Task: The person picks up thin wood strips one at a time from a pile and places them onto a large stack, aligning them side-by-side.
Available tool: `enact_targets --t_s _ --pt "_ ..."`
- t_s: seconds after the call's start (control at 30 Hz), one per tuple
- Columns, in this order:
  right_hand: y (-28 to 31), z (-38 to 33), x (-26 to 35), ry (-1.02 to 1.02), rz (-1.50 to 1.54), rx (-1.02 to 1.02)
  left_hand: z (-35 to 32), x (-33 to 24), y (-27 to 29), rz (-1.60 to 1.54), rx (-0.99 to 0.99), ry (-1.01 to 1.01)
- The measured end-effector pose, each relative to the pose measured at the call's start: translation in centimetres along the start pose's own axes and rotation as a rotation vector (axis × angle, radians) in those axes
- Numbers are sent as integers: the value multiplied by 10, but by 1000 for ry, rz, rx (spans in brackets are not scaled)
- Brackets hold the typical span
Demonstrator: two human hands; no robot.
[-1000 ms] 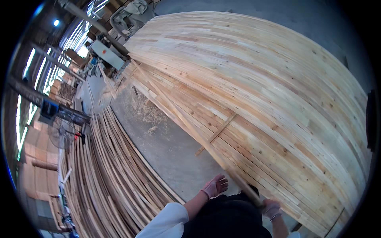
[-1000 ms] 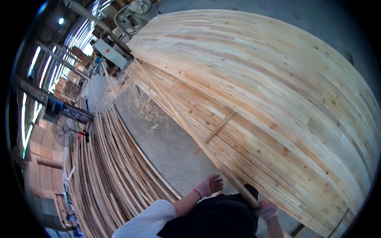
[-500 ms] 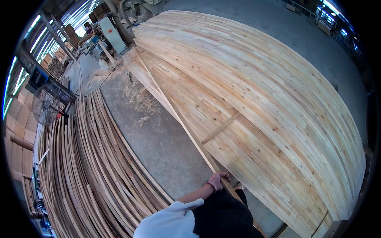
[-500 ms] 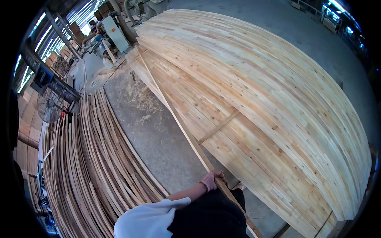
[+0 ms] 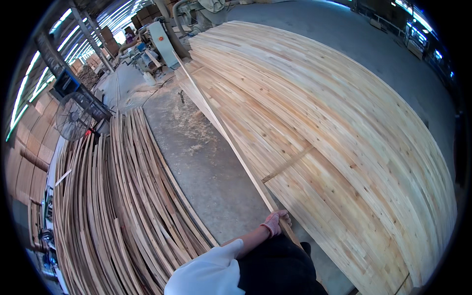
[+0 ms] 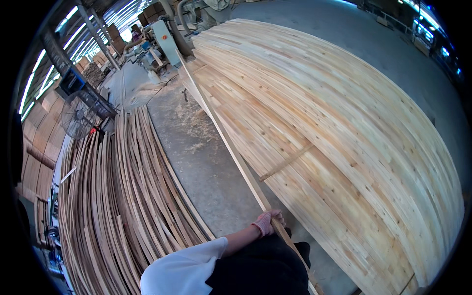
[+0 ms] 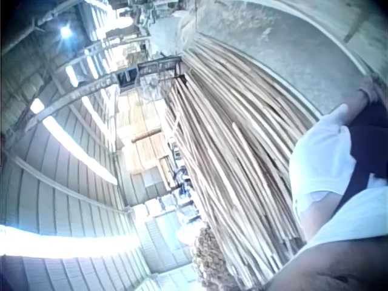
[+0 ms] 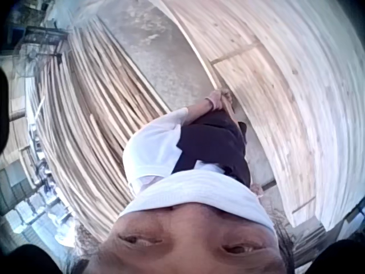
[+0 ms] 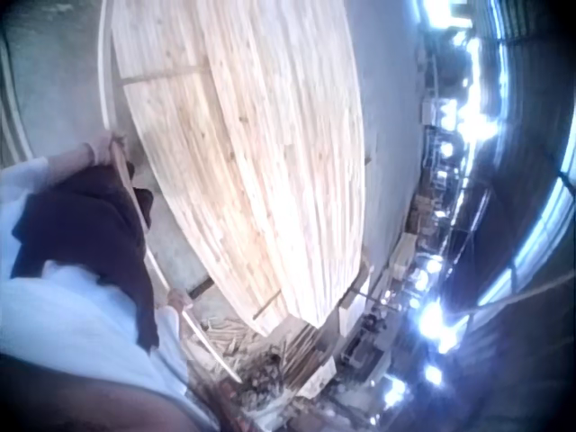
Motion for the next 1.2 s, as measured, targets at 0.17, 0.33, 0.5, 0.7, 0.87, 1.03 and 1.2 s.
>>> enact_targets --t_s 0.17,0.33,0.5,0.7,0.87,1.03,1.2 --pt "-2 14 -10 56 1 -3 -14 7 -3 11 -3 -115" --pt "-14 33 -44 79 -21 26 -21 37 6 -6 -115 -130" --pt "-31 46 -82 79 -52 62 -21 63 20 3 -171 -148" --pt "-44 75 -91 152 -100 114 -17 63 49 59 -333 -191" --pt "-55 115 -41 342 -152 154 -5 97 58 181 -192 -125" --pt "-85 169 68 549 -131 376 -17 164 64 212 -84 -9" --pt "-11 151 175 622 363 313 -22 243 47 305 230 380"
Point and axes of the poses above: each hand's wrist, its own z-axis towards the middle knuckle, its own y-axis out of the back of the hand, x = y × z, the point moved 10 cm from there along z, towards the middle knuckle, and after that the axes turned 8 degrees about -x, right-handed, at the moved point
